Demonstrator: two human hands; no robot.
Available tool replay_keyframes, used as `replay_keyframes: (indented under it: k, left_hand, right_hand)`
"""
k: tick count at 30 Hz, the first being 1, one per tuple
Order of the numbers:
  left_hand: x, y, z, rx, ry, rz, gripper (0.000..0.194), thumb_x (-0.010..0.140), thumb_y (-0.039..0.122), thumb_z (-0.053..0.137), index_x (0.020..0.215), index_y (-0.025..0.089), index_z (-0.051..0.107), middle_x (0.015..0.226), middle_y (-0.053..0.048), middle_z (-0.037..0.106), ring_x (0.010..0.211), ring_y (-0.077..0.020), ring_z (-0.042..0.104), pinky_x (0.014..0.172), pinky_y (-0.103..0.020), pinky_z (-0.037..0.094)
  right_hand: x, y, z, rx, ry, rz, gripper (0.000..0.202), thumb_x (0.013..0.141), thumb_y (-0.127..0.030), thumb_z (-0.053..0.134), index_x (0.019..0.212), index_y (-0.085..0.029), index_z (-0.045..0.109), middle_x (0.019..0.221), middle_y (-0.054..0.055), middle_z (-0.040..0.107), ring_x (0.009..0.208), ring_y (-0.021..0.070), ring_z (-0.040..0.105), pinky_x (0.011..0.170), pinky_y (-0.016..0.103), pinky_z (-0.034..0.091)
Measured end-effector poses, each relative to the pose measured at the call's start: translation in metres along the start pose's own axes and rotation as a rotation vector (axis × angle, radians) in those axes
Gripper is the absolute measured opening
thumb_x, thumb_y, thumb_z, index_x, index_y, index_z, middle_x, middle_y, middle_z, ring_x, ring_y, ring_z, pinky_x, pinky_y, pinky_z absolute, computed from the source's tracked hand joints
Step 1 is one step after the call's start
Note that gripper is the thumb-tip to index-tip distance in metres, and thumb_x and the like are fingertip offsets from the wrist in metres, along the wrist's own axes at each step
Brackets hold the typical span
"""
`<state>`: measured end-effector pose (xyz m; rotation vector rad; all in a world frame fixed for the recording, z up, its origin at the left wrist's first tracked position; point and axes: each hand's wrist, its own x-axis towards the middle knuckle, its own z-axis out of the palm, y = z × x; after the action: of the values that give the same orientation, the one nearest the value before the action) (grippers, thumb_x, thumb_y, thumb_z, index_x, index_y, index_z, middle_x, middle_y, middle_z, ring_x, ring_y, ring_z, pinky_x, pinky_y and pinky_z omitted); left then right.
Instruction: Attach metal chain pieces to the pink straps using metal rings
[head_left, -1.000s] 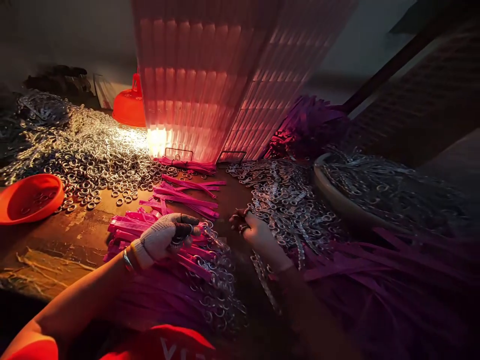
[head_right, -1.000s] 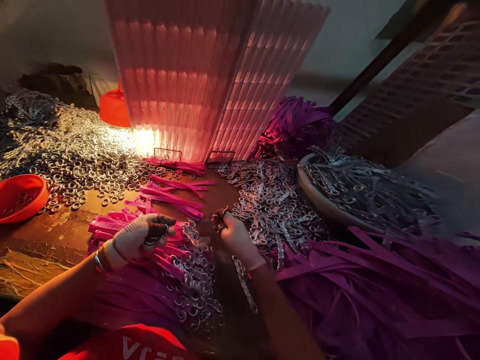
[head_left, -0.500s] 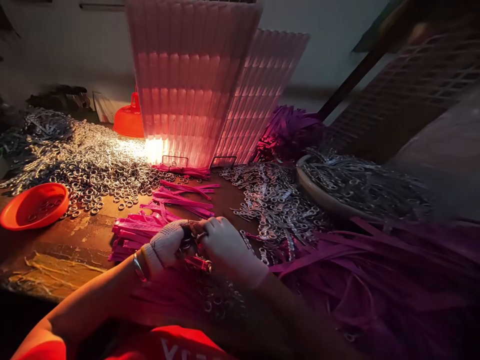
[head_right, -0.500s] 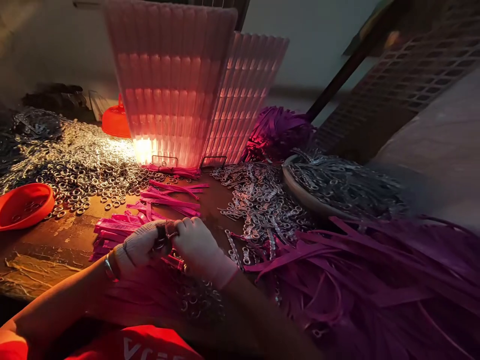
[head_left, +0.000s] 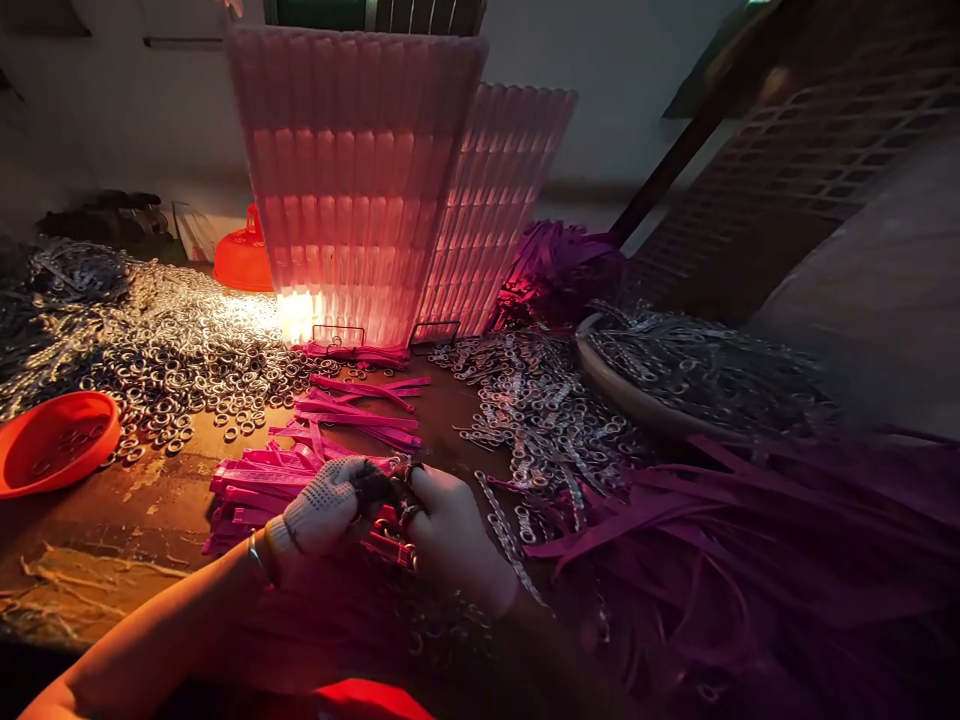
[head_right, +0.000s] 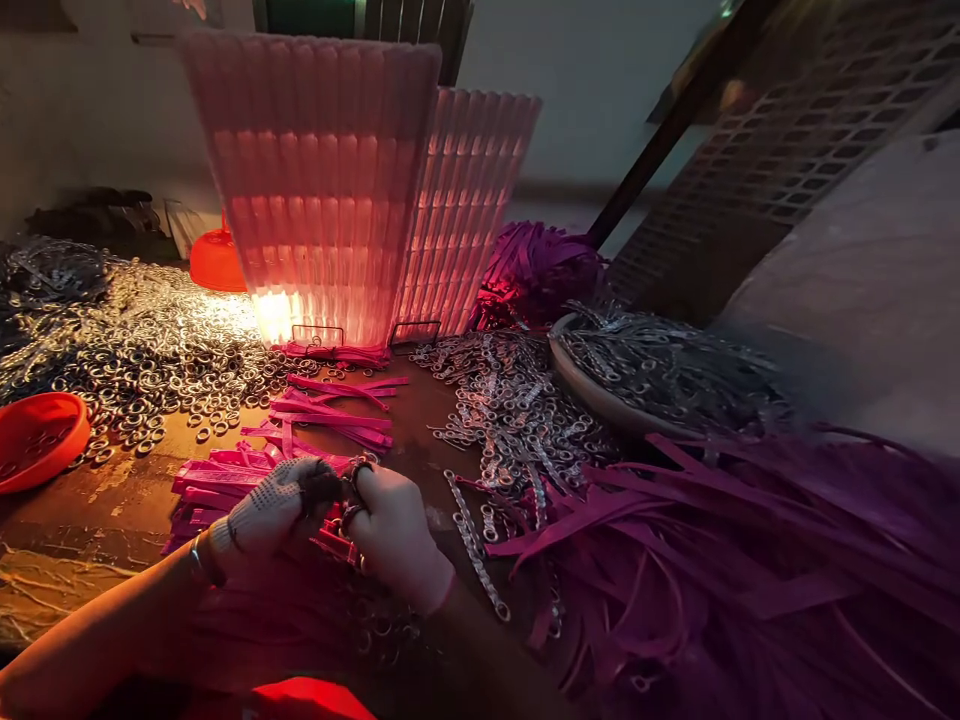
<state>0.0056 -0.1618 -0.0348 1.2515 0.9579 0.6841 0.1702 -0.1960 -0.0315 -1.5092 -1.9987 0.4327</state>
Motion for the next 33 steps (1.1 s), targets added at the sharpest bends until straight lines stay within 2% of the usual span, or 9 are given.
replay_keyframes:
  k: [5,9,13,17,21,24,27,30,33]
  left_hand:
    - [0.034,0.004,-0.007,0.164,0.003,-0.009,0.018,0.086,0.025,0.045,0.076,0.015,0.055,0.058,0.002,0.048,0.044,-0.0061,0.041,0.043,-0.017,0.033]
    - [0.102,0.015,-0.009,0.609,-0.14,0.018,0.024,0.093,0.022,0.043,0.093,0.013,0.065,0.064,-0.001,0.056,0.05,-0.0085,0.048,0.049,-0.02,0.041]
    - [0.179,0.01,0.01,0.808,-0.094,-0.001,0.018,0.092,0.024,0.06,0.105,0.012,0.063,0.097,-0.007,0.064,0.081,-0.0147,0.062,0.072,-0.03,0.054]
    - [0.213,-0.004,0.028,0.895,-0.1,-0.043,0.03,0.093,0.034,0.061,0.115,0.013,0.061,0.114,-0.009,0.063,0.099,-0.02,0.063,0.085,-0.04,0.055]
    - [0.192,-0.003,0.013,0.827,-0.084,-0.053,0.022,0.093,0.031,0.06,0.103,0.012,0.064,0.097,-0.006,0.065,0.082,-0.0153,0.064,0.073,-0.032,0.055]
    - [0.15,0.008,-0.01,0.716,-0.109,-0.06,0.03,0.098,0.032,0.042,0.098,0.012,0.064,0.062,0.002,0.056,0.05,-0.0095,0.053,0.05,-0.022,0.044]
    - [0.103,0.018,-0.025,0.505,-0.142,-0.06,0.032,0.095,0.04,0.04,0.091,0.015,0.059,0.052,0.007,0.043,0.038,-0.0066,0.038,0.039,-0.019,0.03]
    - [0.066,0.02,-0.027,0.158,-0.119,-0.065,0.03,0.087,0.045,0.053,0.074,0.018,0.051,0.052,0.007,0.043,0.037,-0.0054,0.033,0.036,-0.018,0.025]
    - [0.043,0.017,-0.022,0.12,-0.073,-0.074,0.033,0.087,0.045,0.052,0.068,0.018,0.049,0.047,0.006,0.042,0.034,-0.006,0.029,0.034,-0.019,0.022]
  right_hand:
    - [0.008,0.004,-0.006,-0.24,-0.069,0.167,0.01,0.073,-0.015,0.054,0.079,-0.017,0.061,0.07,0.006,0.066,0.06,0.0153,0.051,0.056,0.029,0.022]
    - [0.014,0.029,-0.008,-0.066,0.085,0.312,0.01,0.08,-0.018,0.048,0.077,-0.019,0.058,0.069,0.004,0.066,0.061,0.0158,0.052,0.056,0.028,0.024]
    - [0.014,0.049,0.002,0.153,0.164,0.305,0.02,0.086,-0.032,0.044,0.076,-0.021,0.057,0.068,0.003,0.065,0.062,0.0175,0.053,0.057,0.027,0.031]
    - [0.008,0.061,0.007,0.221,0.083,0.282,0.022,0.081,-0.023,0.041,0.085,-0.019,0.062,0.077,0.004,0.068,0.069,0.0195,0.058,0.063,0.028,0.038]
    - [0.008,0.067,0.001,0.224,0.117,0.287,0.025,0.078,-0.017,0.041,0.09,-0.021,0.063,0.08,0.003,0.068,0.075,0.0202,0.059,0.07,0.028,0.043]
    - [0.016,0.06,-0.002,0.129,0.133,0.238,0.027,0.078,-0.012,0.042,0.089,-0.022,0.064,0.081,0.004,0.068,0.078,0.0205,0.058,0.07,0.028,0.042]
    - [0.027,0.043,-0.002,0.033,0.083,0.185,0.027,0.076,-0.007,0.042,0.086,-0.021,0.063,0.083,0.004,0.068,0.076,0.0189,0.058,0.068,0.027,0.038]
    - [0.032,0.025,0.0,-0.112,0.022,0.143,0.023,0.076,-0.006,0.045,0.082,-0.018,0.063,0.083,0.006,0.068,0.075,0.0186,0.058,0.065,0.028,0.034]
    - [0.03,0.012,0.003,-0.308,-0.021,0.098,0.021,0.074,-0.006,0.048,0.083,-0.016,0.064,0.087,0.01,0.069,0.077,0.0207,0.059,0.066,0.031,0.031]
